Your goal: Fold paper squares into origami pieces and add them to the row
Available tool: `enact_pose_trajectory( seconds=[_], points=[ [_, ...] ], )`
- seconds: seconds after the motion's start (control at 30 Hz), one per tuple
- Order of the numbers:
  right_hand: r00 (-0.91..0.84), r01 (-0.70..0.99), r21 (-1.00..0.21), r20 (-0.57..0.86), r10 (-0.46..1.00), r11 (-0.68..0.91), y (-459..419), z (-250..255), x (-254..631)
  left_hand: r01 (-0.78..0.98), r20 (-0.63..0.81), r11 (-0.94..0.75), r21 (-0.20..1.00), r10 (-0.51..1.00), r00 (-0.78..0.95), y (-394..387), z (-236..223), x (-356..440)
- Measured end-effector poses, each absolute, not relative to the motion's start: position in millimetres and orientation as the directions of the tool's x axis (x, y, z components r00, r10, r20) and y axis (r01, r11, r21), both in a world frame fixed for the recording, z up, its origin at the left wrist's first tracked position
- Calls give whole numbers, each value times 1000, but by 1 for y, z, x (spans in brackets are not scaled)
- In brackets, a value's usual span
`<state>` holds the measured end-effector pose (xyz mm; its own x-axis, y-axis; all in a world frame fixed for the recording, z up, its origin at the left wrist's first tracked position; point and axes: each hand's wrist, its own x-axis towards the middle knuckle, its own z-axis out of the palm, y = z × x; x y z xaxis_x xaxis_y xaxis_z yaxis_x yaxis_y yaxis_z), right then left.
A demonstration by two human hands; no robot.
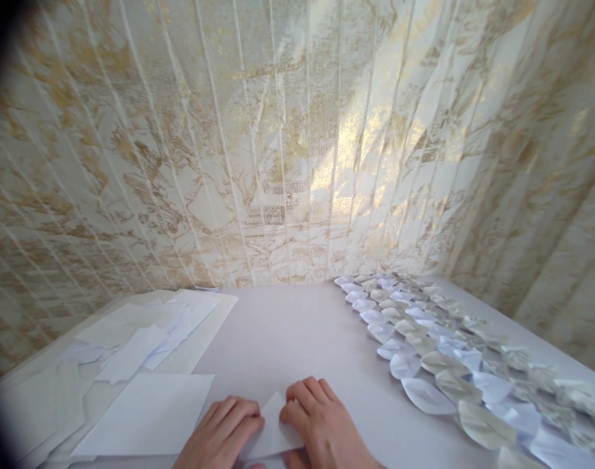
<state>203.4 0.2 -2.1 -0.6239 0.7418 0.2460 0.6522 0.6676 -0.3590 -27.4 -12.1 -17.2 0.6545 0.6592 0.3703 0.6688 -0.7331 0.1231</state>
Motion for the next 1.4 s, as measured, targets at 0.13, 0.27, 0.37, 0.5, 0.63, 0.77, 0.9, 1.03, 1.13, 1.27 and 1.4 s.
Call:
enact_pose_trajectory(
  seconds=[0.13,0.27,0.37,0.5,0.63,0.77,0.9,1.03,1.13,1.27,1.4],
  points=[
    [-606,642,-364,298,737,675,-2,4,204,708,344,-691,146,707,618,-9,-9,-27],
    [-520,672,-471,249,817,571,-1,6,201,763,313,-608,219,784,535,-10,-2,-26],
    [-416,714,-541,183,891,445,2,6,196,800,278,-532,278,842,463,-10,2,-23],
    [-349,760,-528,162,923,380,5,6,191,827,254,-457,326,885,389,-9,7,-20],
    [-352,774,-497,175,919,391,6,3,189,830,233,-428,357,901,365,-8,12,-16],
    [-359,787,-471,177,917,399,5,3,188,829,234,-415,375,908,349,-9,13,-13],
    [-362,802,-446,166,917,398,4,6,187,827,279,-415,380,903,325,-10,9,-12],
    [-378,810,-424,150,913,405,3,7,187,815,252,-432,387,900,357,-7,7,-15],
    [-390,816,-401,149,909,416,3,5,187,821,225,-420,388,906,357,-5,8,-16],
    [-456,799,-347,186,870,492,4,0,187,830,196,-409,379,912,360,-3,9,-15],
    [-677,642,-249,262,688,726,6,-2,189,836,175,-380,396,925,338,-1,7,-14]
  ],
)
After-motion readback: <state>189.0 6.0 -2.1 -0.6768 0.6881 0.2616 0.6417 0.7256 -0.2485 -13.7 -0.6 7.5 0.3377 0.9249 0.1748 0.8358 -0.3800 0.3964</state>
